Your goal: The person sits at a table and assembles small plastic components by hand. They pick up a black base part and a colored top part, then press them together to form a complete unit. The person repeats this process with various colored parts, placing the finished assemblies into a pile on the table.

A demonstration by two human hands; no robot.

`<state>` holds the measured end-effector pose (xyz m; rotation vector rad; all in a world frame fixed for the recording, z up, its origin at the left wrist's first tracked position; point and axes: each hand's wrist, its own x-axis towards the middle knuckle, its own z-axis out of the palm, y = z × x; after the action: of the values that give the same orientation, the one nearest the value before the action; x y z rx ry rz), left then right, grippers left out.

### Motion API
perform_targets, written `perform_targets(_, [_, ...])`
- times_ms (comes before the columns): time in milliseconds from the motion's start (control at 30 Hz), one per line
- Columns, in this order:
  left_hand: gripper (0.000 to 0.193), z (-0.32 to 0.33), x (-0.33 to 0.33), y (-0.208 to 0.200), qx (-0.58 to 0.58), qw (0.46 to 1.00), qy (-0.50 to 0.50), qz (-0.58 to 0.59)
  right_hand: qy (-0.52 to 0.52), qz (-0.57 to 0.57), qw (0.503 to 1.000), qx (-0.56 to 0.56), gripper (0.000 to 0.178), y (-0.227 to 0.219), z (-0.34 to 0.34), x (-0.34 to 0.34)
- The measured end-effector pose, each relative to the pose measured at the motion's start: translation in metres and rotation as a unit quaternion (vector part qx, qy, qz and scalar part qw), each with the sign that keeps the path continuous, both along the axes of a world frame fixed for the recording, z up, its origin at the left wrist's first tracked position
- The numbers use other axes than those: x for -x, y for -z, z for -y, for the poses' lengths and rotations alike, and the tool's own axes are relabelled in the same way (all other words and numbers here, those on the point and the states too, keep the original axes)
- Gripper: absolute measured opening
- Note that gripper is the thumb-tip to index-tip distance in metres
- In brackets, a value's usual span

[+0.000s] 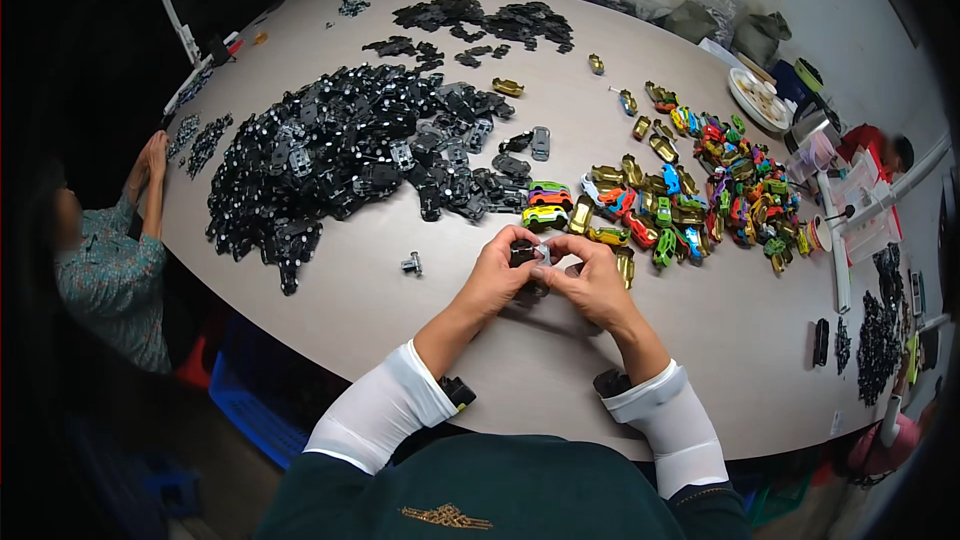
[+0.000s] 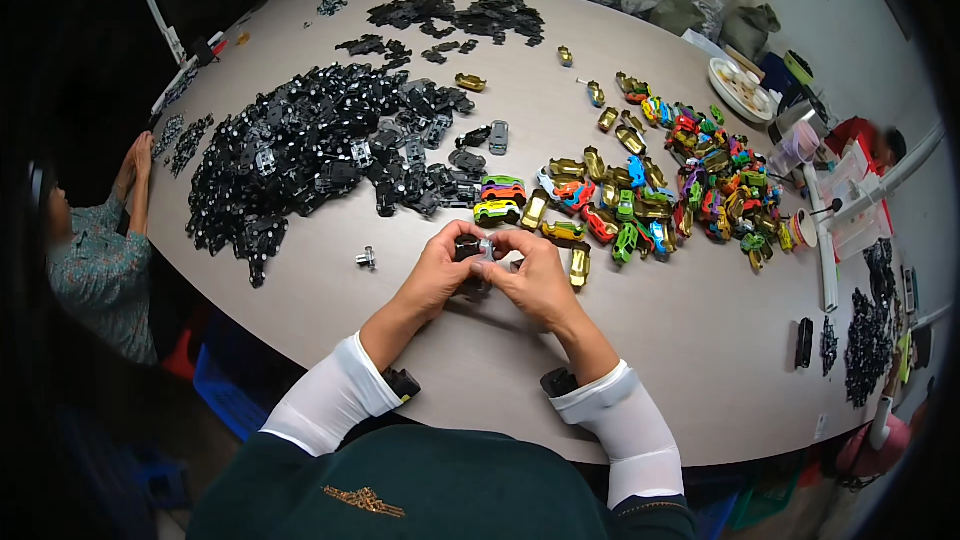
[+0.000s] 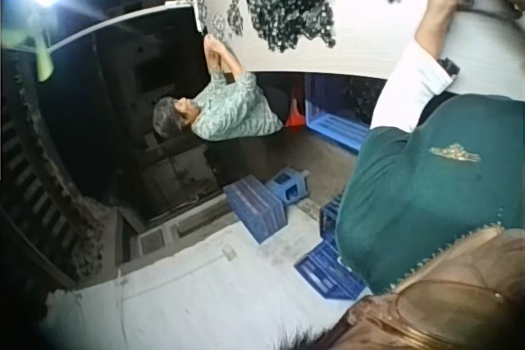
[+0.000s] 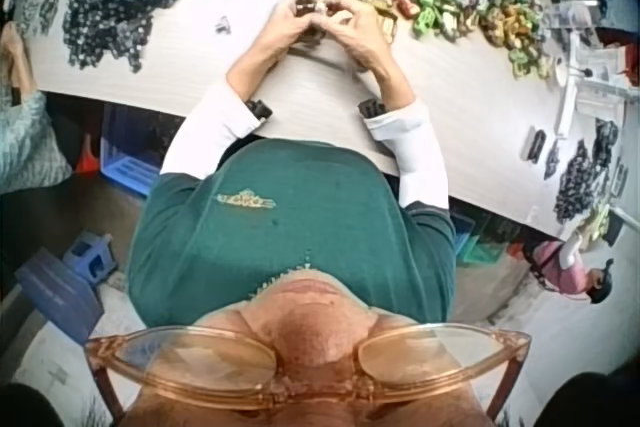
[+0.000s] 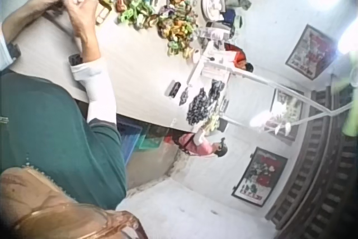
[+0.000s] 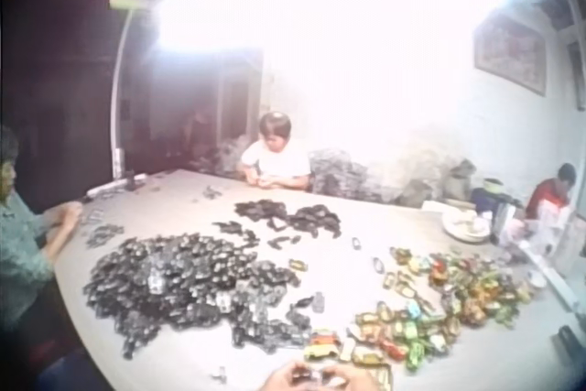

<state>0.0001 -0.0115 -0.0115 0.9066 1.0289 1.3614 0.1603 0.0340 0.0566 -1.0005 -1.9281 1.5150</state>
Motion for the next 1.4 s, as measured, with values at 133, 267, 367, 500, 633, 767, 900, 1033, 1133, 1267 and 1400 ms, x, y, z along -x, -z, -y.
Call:
perform_targets(133, [0.03, 0.002, 0.0, -0.012, 0.042, 0.998, 0.022, 0.036, 0.041, -0.036, 0.998, 0.001, 0.024, 0.009, -0.002, 0.001])
perform_targets(267, [0.038, 0.005, 0.004, -0.025, 0.062, 0.981, 0.041, 0.179, 0.09, -0.125, 0.986, 0.065, 0.026, 0.003, -0.016, -0.008])
perform_targets(367, [0.045, 0.004, 0.003, -0.025, 0.036, 0.989, 0.047, 0.135, 0.067, -0.109, 0.991, 0.031, 0.029, 0.004, -0.018, -0.011])
perform_targets(500, [0.037, 0.003, 0.002, -0.019, 0.032, 0.998, 0.026, 0.045, 0.066, -0.046, 0.995, -0.057, 0.037, 0.003, -0.01, -0.008])
perform_targets(633, [0.018, -0.001, 0.009, -0.01, 0.038, 0.999, -0.004, -0.023, 0.058, -0.038, 0.986, -0.149, 0.04, 0.012, -0.015, -0.011])
perform_targets(767, [0.02, 0.001, 0.009, -0.015, 0.031, 0.998, -0.022, -0.044, 0.034, -0.009, 0.968, -0.248, 0.045, 0.007, -0.011, -0.01])
perform_targets(900, [0.025, 0.0, 0.008, -0.017, 0.007, 0.999, -0.022, 0.045, 0.057, 0.044, 0.956, -0.284, 0.04, 0.005, -0.004, -0.004])
perform_targets(1033, [0.029, 0.004, 0.005, -0.027, 0.005, 0.991, 0.014, 0.135, 0.054, 0.066, 0.945, -0.316, 0.035, 0.008, -0.004, -0.004])
perform_targets(1133, [0.034, 0.004, 0.006, -0.023, -0.014, 0.984, 0.025, 0.174, 0.048, 0.047, 0.937, -0.344, 0.032, 0.008, -0.005, -0.003])
perform_targets(1267, [0.037, 0.001, 0.01, -0.015, -0.009, 0.984, 0.012, 0.176, 0.067, 0.009, 0.974, -0.217, 0.032, 0.007, -0.005, -0.005])
perform_targets(1400, [0.034, -0.001, 0.01, -0.011, 0.005, 0.992, -0.019, 0.127, 0.132, -0.003, 0.932, -0.338, 0.037, 0.006, -0.009, -0.006])
